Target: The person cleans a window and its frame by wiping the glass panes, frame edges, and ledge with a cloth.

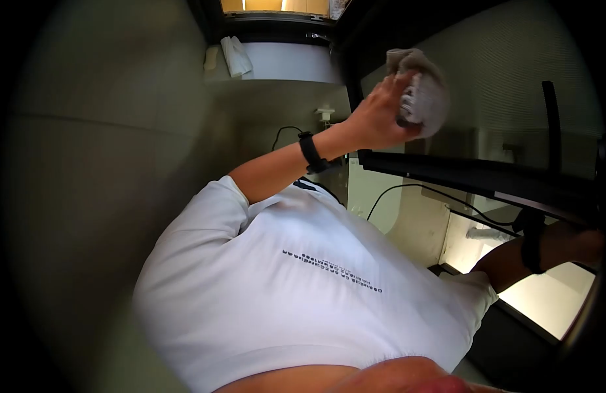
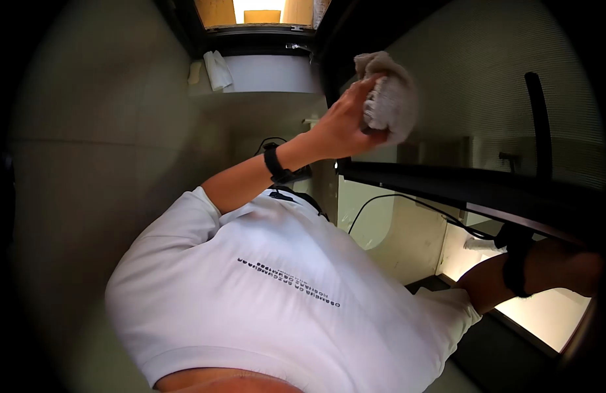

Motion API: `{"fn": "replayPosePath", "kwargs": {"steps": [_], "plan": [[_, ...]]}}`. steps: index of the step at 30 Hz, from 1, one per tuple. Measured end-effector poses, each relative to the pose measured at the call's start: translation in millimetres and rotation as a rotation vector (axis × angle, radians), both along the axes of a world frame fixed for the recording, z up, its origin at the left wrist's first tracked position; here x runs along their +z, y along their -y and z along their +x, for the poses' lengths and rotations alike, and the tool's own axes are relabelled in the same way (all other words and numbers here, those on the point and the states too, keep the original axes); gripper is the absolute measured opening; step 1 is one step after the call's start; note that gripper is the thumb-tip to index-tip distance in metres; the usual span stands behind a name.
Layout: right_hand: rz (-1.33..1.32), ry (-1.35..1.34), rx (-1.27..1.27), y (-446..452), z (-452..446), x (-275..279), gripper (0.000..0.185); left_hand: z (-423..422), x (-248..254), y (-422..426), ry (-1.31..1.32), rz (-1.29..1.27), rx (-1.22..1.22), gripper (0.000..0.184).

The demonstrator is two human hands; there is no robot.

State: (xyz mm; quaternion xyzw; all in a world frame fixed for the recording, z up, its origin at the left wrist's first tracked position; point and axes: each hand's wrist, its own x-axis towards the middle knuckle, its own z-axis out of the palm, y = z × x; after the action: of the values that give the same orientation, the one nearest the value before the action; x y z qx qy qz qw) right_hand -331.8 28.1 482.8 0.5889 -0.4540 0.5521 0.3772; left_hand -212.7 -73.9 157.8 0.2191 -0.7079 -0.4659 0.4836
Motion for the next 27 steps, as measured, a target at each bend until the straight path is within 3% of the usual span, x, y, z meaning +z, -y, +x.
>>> {"fn": "replayPosePath", "kwargs": {"steps": [3,6,8,9,10,12,14,15,16,17,20,21,24,27], "plan": [[0.068,0.006,0.110,-5.0,-15.0,5.3,0.094,-19.8,-64.0,20.5,-0.111,0.085,0.032,0.081],[0.086,0.075,0.034,-9.1,-20.3,7.5,0.096,-18.6,-101.3,65.8,-0.036,-0.015,0.095,0.076],[0.106,-0.112,0.120,-3.0,-12.5,-7.1,0.074,-11.2,-106.7,86.5,0.111,0.104,0.128,0.074],[0.130,-0.160,0.065,-3.8,-21.0,-11.5,0.066,-1.2,-95.3,95.5,0.257,0.222,0.112,0.073],[0.147,-0.210,-0.006,-7.6,-33.0,-13.6,0.057,-18.7,-145.5,120.5,0.084,0.157,0.120,0.072],[0.160,-0.316,-0.194,-23.7,-63.7,-8.7,0.042,0.1,-116.6,124.9,0.376,0.332,0.086,0.073],[0.114,-0.500,-0.461,-41.6,-92.6,5.5,0.039,-9.7,-196.4,154.8,0.308,0.242,0.001,0.071],[0.042,-0.620,-0.615,-48.1,-106.3,14.1,0.048,-7.8,-196.6,155.3,0.361,0.044,0.005,0.067],[0.020,-0.652,-0.587,-39.5,-88.8,10.7,0.046,-3.0,-191.4,154.6,0.390,-0.027,-0.045,0.065],[-0.002,-0.685,-0.560,-31.5,-71.1,7.7,0.051,-1.4,-186.8,154.0,0.408,0.117,-0.131,0.063],[-0.135,-0.695,-0.172,-13.2,-76.5,18.6,0.025,2.4,-156.3,141.7,0.480,0.011,-0.138,0.064],[-0.166,-0.679,-0.106,-8.6,-77.8,18.6,0.025,3.7,-158.4,136.3,0.497,-0.041,-0.116,0.064],[-0.158,-0.622,-0.089,-9.4,-75.1,18.6,0.025,9.4,-164.0,118.6,0.563,-0.113,-0.121,0.062],[-0.115,-0.572,-0.098,-7.6,-73.6,11.6,0.025,18.5,-135.6,79.6,0.574,-0.155,-0.218,0.057]]}}
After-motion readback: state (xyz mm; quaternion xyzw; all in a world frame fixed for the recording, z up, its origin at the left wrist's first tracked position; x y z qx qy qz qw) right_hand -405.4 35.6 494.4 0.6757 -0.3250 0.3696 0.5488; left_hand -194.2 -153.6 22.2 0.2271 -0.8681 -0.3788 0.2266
